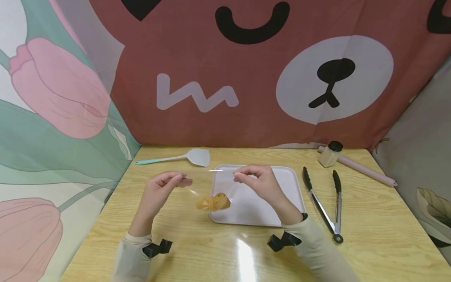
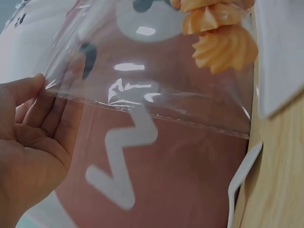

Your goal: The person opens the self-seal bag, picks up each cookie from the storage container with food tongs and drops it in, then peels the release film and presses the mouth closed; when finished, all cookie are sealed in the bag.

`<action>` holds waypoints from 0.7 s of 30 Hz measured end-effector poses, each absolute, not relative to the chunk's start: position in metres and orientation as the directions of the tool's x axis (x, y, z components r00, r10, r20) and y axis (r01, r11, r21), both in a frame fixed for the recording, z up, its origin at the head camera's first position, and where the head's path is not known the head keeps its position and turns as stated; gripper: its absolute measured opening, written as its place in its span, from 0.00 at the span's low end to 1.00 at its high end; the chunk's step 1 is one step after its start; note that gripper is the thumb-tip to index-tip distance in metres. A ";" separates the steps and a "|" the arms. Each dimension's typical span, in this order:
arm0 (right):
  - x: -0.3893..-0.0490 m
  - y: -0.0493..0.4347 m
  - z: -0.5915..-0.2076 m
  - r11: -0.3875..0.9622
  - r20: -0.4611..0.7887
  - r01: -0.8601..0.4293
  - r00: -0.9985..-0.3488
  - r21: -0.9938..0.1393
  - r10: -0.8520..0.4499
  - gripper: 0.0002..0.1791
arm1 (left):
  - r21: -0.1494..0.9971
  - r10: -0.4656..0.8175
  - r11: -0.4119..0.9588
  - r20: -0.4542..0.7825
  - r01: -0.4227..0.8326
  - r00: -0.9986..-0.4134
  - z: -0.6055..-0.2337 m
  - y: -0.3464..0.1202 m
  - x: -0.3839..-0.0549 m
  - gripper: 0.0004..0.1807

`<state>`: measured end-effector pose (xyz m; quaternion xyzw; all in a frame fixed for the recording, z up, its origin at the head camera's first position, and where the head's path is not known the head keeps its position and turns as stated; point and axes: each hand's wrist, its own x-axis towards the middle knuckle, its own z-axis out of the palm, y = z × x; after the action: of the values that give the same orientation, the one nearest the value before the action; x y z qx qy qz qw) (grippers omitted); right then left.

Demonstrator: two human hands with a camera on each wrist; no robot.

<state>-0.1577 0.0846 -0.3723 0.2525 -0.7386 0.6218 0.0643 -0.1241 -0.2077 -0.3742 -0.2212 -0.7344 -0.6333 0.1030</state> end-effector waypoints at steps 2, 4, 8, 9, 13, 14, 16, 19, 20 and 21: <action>-0.155 0.075 -0.373 0.096 0.395 -0.446 -0.859 -0.890 -0.325 0.04 | 0.884 0.186 0.111 0.431 0.455 -0.883 -0.375 -0.218 -0.119 0.10; -0.152 0.066 -0.374 0.097 0.379 -0.437 -0.855 -0.894 -0.355 0.05 | 0.884 0.186 0.126 0.425 0.451 -0.886 -0.377 -0.230 -0.115 0.10; -0.147 0.046 -0.380 0.066 0.358 -0.423 -0.831 -0.904 -0.425 0.06 | 0.892 0.179 0.154 0.397 0.424 -0.900 -0.384 -0.252 -0.108 0.10; -0.147 0.042 -0.382 0.056 0.354 -0.420 -0.823 -0.906 -0.444 0.06 | 0.894 0.176 0.160 0.391 0.418 -0.903 -0.386 -0.257 -0.106 0.10; -0.145 0.026 -0.389 0.031 0.324 -0.392 -0.799 -0.919 -0.507 0.06 | 0.895 0.173 0.175 0.382 0.410 -0.908 -0.393 -0.274 -0.099 0.10; -0.145 0.023 -0.391 0.027 0.312 -0.380 -0.796 -0.925 -0.518 0.07 | 0.897 0.169 0.188 0.372 0.400 -0.913 -0.394 -0.277 -0.099 0.10; -0.148 0.018 -0.395 0.031 0.275 -0.343 -0.801 -0.939 -0.532 0.07 | 0.907 0.158 0.216 0.333 0.362 -0.929 -0.395 -0.281 -0.099 0.11; -0.155 0.011 -0.401 0.055 0.198 -0.270 -0.814 -0.961 -0.546 0.08 | 0.931 0.142 0.235 0.250 0.278 -0.958 -0.404 -0.287 -0.105 0.12; -0.159 0.009 -0.405 0.063 0.174 -0.248 -0.817 -0.967 -0.550 0.08 | 0.940 0.130 0.236 0.220 0.246 -0.967 -0.408 -0.288 -0.108 0.13; -0.164 0.007 -0.409 0.071 0.151 -0.227 -0.822 -0.971 -0.550 0.08 | 0.948 0.118 0.237 0.189 0.213 -0.975 -0.412 -0.289 -0.112 0.14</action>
<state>-0.1636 0.0073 -0.4087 0.2694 -0.7205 0.6259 -0.1290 -0.1116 -0.2892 -0.4123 -0.1051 -0.7855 -0.6086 0.0390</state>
